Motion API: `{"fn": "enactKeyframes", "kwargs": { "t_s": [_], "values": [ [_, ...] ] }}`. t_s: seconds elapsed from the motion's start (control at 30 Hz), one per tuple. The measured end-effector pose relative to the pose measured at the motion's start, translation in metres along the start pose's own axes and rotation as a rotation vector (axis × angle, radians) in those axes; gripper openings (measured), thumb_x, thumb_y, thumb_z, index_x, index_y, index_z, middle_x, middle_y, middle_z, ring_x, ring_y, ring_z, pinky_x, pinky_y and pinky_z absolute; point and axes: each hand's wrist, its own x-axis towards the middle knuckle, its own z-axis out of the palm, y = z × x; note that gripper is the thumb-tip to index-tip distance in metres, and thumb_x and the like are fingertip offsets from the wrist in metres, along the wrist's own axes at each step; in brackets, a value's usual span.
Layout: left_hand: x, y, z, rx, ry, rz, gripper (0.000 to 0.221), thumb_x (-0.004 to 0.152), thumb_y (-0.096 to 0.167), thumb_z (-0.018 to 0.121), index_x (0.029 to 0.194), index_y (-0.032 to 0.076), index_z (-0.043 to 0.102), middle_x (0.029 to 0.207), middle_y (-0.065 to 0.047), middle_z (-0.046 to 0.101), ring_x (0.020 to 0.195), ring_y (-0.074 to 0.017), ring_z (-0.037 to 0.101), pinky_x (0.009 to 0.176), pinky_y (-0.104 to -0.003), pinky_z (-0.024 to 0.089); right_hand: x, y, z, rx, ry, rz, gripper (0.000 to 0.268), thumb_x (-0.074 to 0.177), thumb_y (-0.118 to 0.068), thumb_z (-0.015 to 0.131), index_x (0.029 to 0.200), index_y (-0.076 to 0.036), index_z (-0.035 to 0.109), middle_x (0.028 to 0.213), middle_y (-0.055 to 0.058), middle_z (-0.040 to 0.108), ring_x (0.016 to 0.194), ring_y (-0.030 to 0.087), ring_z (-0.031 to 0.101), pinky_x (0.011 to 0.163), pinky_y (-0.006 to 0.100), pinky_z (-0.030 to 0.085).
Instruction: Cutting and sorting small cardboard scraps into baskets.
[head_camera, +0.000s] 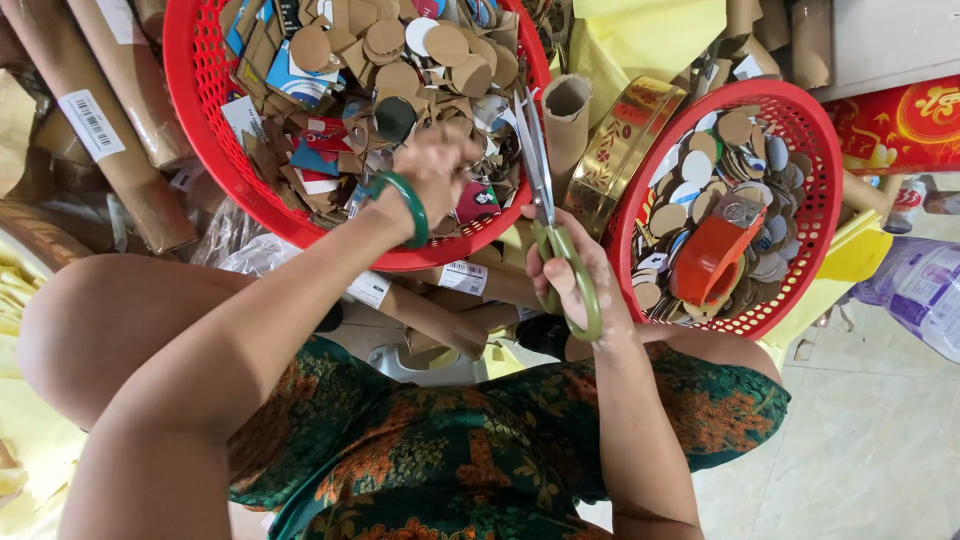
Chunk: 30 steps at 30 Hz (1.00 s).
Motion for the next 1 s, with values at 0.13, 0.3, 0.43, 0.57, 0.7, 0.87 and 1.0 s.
{"fn": "enactKeyframes", "kwargs": {
  "t_s": [0.13, 0.3, 0.43, 0.57, 0.7, 0.87, 1.0],
  "values": [
    [0.008, 0.027, -0.002, 0.528, -0.364, 0.319, 0.046, 0.091, 0.014, 0.065, 0.137, 0.016, 0.059, 0.156, -0.009, 0.036, 0.144, -0.0263, 0.035, 0.118, -0.031, 0.036, 0.006, 0.009, -0.005, -0.046, 0.008, 0.027, 0.104, 0.079, -0.075, 0.074, 0.150, -0.003, 0.048, 0.083, -0.001, 0.060, 0.068, 0.006, 0.055, 0.059, 0.021, 0.045],
    [0.020, 0.016, 0.028, 0.389, -0.545, 0.338, 0.085, 0.085, -0.001, 0.062, 0.159, 0.023, 0.029, 0.170, -0.001, 0.017, 0.133, -0.0301, 0.045, 0.106, -0.037, 0.042, 0.008, 0.011, -0.010, -0.065, 0.017, 0.039, 0.101, 0.079, -0.072, 0.074, 0.150, -0.006, 0.049, 0.082, -0.001, 0.060, 0.067, 0.006, 0.055, 0.055, 0.020, 0.044],
    [0.015, 0.036, -0.013, 0.517, -0.620, 0.255, 0.072, 0.094, 0.005, 0.061, 0.159, 0.022, 0.036, 0.157, -0.011, 0.036, 0.139, -0.0315, 0.047, 0.111, -0.038, 0.044, 0.007, 0.017, -0.015, -0.036, 0.032, 0.031, 0.101, 0.078, -0.071, 0.076, 0.150, -0.005, 0.049, 0.084, -0.001, 0.060, 0.069, 0.007, 0.057, 0.056, 0.022, 0.046],
    [0.033, 0.000, 0.000, 0.448, -0.488, 0.115, 0.049, 0.093, 0.015, 0.066, 0.141, 0.017, 0.057, 0.143, -0.012, 0.053, 0.129, -0.0302, 0.056, 0.103, -0.041, 0.050, 0.006, 0.019, -0.017, -0.051, 0.057, 0.023, 0.100, 0.077, -0.068, 0.077, 0.150, -0.005, 0.048, 0.084, -0.001, 0.061, 0.068, 0.007, 0.057, 0.055, 0.021, 0.046],
    [0.033, -0.007, -0.029, 0.107, -0.076, 0.114, 0.022, 0.090, 0.018, 0.072, 0.112, 0.016, 0.077, 0.120, -0.011, 0.071, 0.119, -0.0299, 0.063, 0.106, -0.041, 0.051, 0.004, 0.020, -0.021, -0.039, 0.048, -0.018, 0.098, 0.080, -0.067, 0.076, 0.151, -0.004, 0.048, 0.084, -0.001, 0.061, 0.069, 0.007, 0.059, 0.060, 0.020, 0.047],
    [0.010, 0.033, -0.112, -0.321, 0.041, 0.174, 0.040, 0.079, 0.026, 0.082, 0.113, 0.006, 0.073, 0.120, -0.015, 0.070, 0.108, -0.0270, 0.068, 0.098, -0.038, 0.053, 0.001, 0.022, -0.017, 0.038, 0.060, -0.029, 0.104, 0.076, -0.064, 0.079, 0.149, 0.000, 0.043, 0.085, 0.002, 0.061, 0.070, 0.011, 0.058, 0.058, 0.023, 0.045],
    [-0.011, 0.053, -0.145, -0.584, 0.083, 0.278, 0.031, 0.088, 0.024, 0.078, 0.113, 0.006, 0.078, 0.121, -0.010, 0.074, 0.105, -0.0198, 0.074, 0.094, -0.033, 0.058, -0.007, 0.004, -0.006, 0.068, 0.023, -0.121, 0.109, 0.079, -0.069, 0.077, 0.151, 0.004, 0.040, 0.087, 0.005, 0.061, 0.075, 0.012, 0.058, 0.066, 0.025, 0.048]
  ]
}}
